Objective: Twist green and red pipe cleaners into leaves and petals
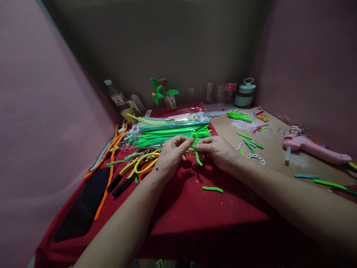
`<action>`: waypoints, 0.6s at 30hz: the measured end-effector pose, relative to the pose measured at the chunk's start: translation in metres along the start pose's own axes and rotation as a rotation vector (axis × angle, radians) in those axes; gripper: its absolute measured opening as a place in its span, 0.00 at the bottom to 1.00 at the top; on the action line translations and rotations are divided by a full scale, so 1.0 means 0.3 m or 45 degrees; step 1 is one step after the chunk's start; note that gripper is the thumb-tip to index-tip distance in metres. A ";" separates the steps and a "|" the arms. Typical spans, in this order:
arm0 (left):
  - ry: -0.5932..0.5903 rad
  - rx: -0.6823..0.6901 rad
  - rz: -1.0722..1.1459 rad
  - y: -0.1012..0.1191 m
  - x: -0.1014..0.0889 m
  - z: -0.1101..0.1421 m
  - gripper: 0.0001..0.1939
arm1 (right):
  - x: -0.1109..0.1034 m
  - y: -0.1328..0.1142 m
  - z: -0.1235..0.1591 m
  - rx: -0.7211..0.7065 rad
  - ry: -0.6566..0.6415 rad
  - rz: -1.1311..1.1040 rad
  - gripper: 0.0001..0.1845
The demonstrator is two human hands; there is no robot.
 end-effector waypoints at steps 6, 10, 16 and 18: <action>-0.084 0.279 -0.465 0.020 -0.015 -0.011 0.08 | -0.025 -0.004 -0.013 -0.070 0.097 0.015 0.16; -0.076 0.787 -0.907 0.042 0.011 0.010 0.07 | -0.031 -0.001 -0.016 -0.096 0.150 0.081 0.18; -0.179 0.880 -1.020 0.057 0.017 0.019 0.09 | -0.018 -0.004 -0.009 -0.116 0.168 0.139 0.19; -0.136 0.759 -0.879 0.057 0.002 0.010 0.08 | -0.017 -0.005 -0.008 -0.110 0.152 0.108 0.18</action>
Point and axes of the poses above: each hand's wrist, its own z-axis away from the middle knuckle, its own x-axis out of the palm, y = z × x, the point moved 4 cm from there along -z, towards the middle knuckle, and after that the axes turned 10 degrees about x, right-handed, at the moved point
